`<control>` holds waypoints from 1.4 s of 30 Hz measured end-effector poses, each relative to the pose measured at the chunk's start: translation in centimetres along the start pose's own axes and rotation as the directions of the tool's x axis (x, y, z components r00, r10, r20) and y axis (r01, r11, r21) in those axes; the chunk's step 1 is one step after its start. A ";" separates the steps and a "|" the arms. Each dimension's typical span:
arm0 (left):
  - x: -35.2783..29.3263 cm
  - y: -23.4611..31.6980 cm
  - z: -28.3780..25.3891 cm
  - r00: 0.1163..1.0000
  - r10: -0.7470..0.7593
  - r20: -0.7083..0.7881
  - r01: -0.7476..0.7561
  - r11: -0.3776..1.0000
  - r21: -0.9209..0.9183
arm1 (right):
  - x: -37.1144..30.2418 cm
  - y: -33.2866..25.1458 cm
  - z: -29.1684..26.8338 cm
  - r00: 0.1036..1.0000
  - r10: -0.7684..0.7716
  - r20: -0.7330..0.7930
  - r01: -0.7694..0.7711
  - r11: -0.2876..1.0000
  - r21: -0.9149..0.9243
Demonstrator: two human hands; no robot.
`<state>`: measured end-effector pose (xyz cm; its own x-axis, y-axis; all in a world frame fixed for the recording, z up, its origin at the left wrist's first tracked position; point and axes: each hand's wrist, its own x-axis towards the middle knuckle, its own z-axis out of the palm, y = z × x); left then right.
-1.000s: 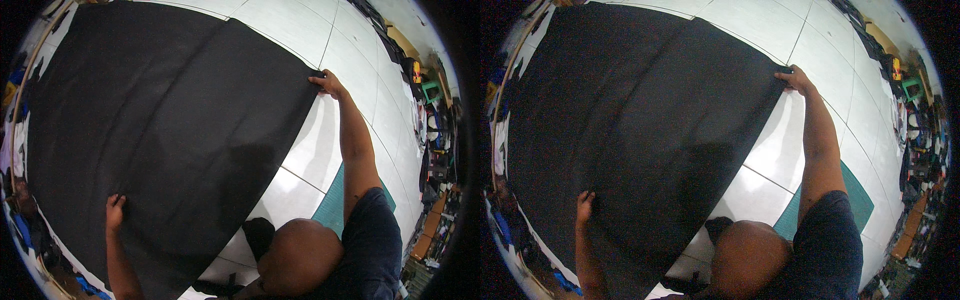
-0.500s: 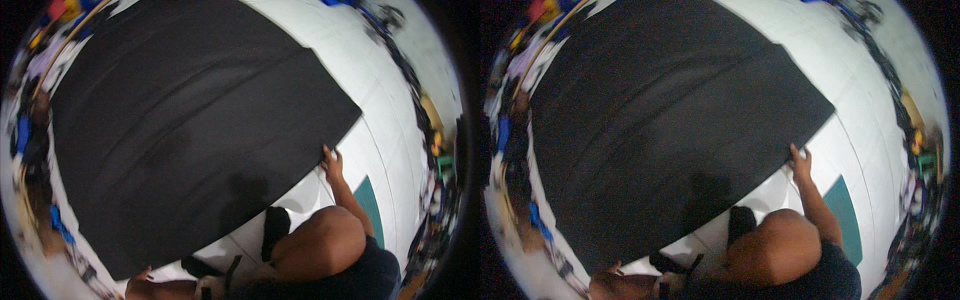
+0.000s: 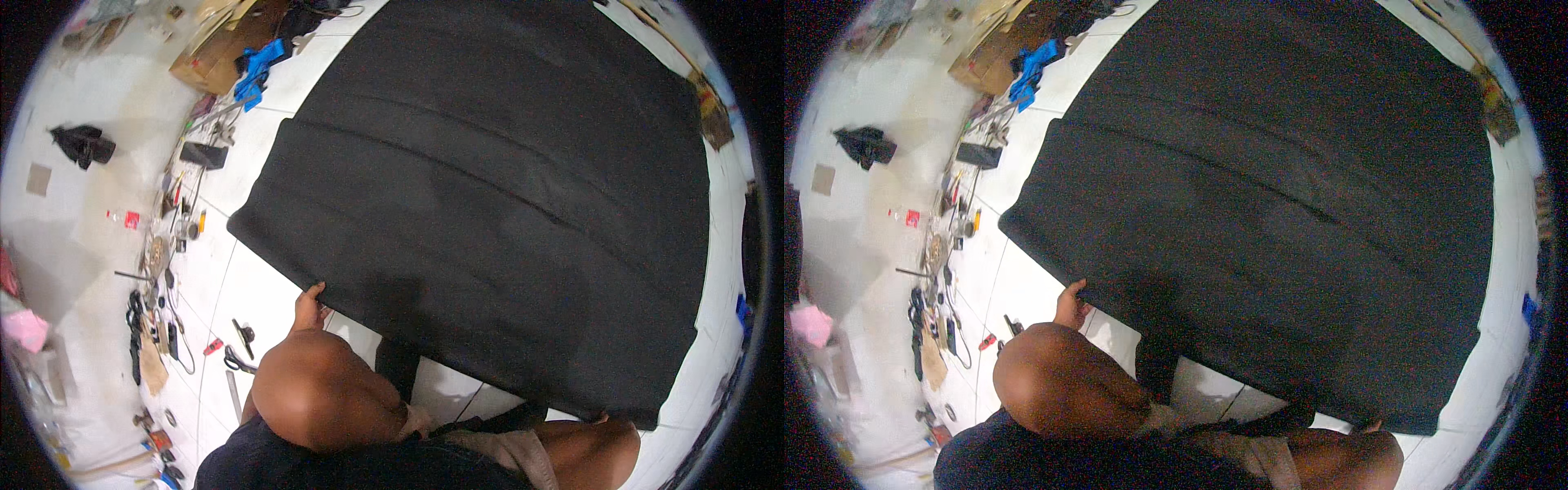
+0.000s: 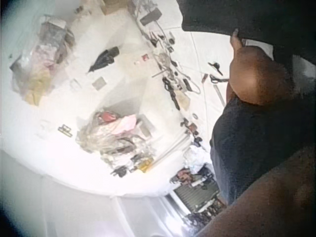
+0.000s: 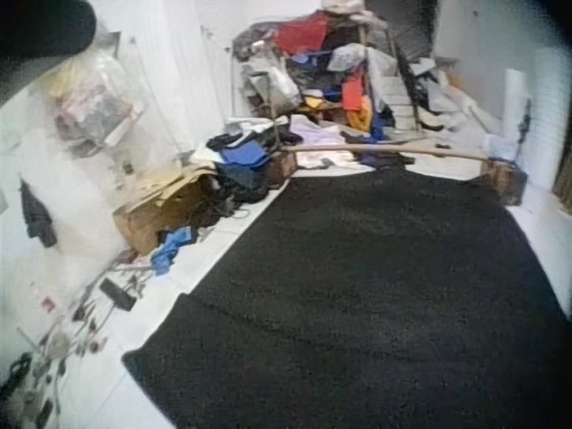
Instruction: The person folds a large piece of black fabric by hand while working on a tiled floor and then moves it onto a green cutting mat.
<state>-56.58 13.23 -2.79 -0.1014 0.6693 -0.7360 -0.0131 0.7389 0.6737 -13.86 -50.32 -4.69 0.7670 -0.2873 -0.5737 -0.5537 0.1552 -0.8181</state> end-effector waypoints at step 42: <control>5.5 3.1 -6.2 0.987 0.138 0.085 -0.130 0.987 -0.091 | 3.6 -2.2 -10.0 0.995 0.059 -0.078 -0.053 0.995 0.081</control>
<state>-63.34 18.71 -4.36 -0.0172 0.7691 -0.6389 -0.0906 0.6351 0.7671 -13.06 -61.17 -4.54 0.7052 -0.3508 -0.6162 -0.5654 0.2461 -0.7872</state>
